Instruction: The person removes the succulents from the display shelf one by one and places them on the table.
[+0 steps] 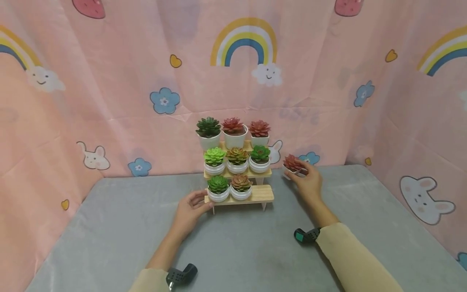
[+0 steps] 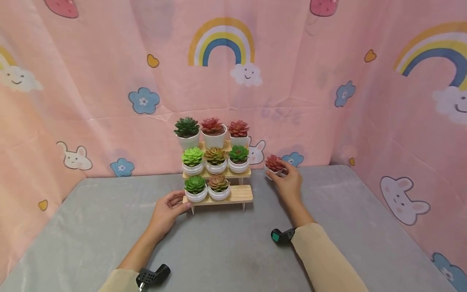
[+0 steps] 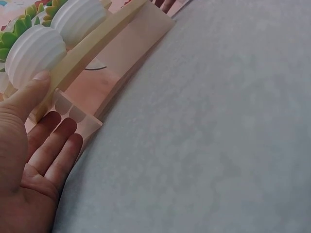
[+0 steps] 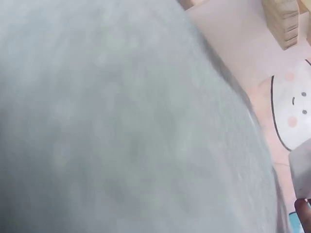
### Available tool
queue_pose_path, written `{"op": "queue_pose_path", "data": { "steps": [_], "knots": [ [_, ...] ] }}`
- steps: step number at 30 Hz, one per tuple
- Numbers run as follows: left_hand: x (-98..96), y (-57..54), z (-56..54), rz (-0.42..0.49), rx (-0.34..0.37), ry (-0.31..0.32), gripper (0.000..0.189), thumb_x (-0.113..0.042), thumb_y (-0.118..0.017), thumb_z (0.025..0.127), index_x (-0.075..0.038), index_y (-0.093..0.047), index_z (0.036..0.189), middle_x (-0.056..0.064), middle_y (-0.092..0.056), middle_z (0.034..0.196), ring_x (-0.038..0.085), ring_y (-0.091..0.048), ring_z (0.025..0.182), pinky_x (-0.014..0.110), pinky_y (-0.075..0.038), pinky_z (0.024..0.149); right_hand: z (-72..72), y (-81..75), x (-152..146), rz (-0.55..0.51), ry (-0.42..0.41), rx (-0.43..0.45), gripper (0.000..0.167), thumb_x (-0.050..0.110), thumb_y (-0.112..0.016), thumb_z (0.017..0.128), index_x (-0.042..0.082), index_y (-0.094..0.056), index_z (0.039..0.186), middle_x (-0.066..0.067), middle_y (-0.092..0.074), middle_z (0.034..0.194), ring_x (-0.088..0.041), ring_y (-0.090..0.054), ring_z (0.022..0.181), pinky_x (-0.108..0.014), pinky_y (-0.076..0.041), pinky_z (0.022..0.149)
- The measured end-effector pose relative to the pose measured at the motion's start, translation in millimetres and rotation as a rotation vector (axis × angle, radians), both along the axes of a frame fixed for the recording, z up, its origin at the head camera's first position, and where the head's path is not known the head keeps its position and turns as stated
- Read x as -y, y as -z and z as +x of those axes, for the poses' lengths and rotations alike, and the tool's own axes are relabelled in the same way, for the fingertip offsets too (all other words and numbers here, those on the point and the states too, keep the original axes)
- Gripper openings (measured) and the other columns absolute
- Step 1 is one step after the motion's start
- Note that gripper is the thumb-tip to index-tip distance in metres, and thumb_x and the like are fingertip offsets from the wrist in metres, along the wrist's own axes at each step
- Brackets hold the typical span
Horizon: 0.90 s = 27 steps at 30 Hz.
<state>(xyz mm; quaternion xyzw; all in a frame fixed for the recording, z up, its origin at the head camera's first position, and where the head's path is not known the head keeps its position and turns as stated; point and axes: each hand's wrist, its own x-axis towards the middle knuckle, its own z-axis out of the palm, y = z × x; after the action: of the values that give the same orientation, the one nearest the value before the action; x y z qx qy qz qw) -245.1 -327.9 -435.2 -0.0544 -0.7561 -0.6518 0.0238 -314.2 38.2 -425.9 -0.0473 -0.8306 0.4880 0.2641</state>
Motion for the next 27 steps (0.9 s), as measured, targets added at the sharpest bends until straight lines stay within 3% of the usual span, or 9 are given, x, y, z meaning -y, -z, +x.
{"op": "queue_pose_path", "data": {
  "steps": [4, 8, 17, 27],
  "knots": [
    [-0.4, -0.2, 0.0, 0.013, -0.005, 0.006, 0.043, -0.007, -0.078, 0.087, 0.002, -0.063, 0.127, 0.024, -0.065, 0.133, 0.038, -0.066, 0.121, 0.032, -0.060, 0.097, -3.1, 10.3, 2, -0.039, 0.005, -0.022, 0.054, 0.014, -0.084, 0.083, 0.003, -0.065, 0.132, -0.020, -0.068, 0.123, -0.032, -0.066, 0.103, 0.002, -0.042, 0.072],
    [0.2, -1.4, 1.0, 0.023, -0.011, -0.005, 0.042, -0.006, -0.077, 0.087, 0.002, -0.063, 0.126, 0.025, -0.066, 0.132, 0.039, -0.067, 0.119, 0.032, -0.060, 0.095, -3.1, 17.4, 3, -0.010, 0.007, -0.037, 0.054, 0.015, -0.084, 0.083, 0.003, -0.064, 0.132, -0.021, -0.067, 0.125, -0.032, -0.066, 0.103, 0.005, -0.040, 0.071],
    [-0.9, 0.1, -1.6, 0.031, -0.023, 0.006, 0.040, -0.002, -0.077, 0.086, 0.003, -0.064, 0.123, 0.025, -0.067, 0.130, 0.036, -0.069, 0.116, 0.028, -0.061, 0.093, 7.4, 21.8, 3, 0.068, 0.004, -0.085, 0.052, 0.010, -0.079, 0.087, -0.001, -0.061, 0.134, -0.025, -0.063, 0.126, -0.040, -0.067, 0.107, 0.007, -0.038, 0.075],
    [-0.1, 0.0, -0.8, 0.041, -0.025, -0.007, 0.039, -0.002, -0.078, 0.085, 0.003, -0.065, 0.122, 0.024, -0.068, 0.127, 0.035, -0.069, 0.114, 0.029, -0.061, 0.093, 6.8, 22.3, 3, 0.034, 0.009, -0.053, 0.051, 0.011, -0.080, 0.085, 0.001, -0.063, 0.133, -0.023, -0.065, 0.130, -0.039, -0.066, 0.113, 0.005, -0.040, 0.078]
  ]
}}
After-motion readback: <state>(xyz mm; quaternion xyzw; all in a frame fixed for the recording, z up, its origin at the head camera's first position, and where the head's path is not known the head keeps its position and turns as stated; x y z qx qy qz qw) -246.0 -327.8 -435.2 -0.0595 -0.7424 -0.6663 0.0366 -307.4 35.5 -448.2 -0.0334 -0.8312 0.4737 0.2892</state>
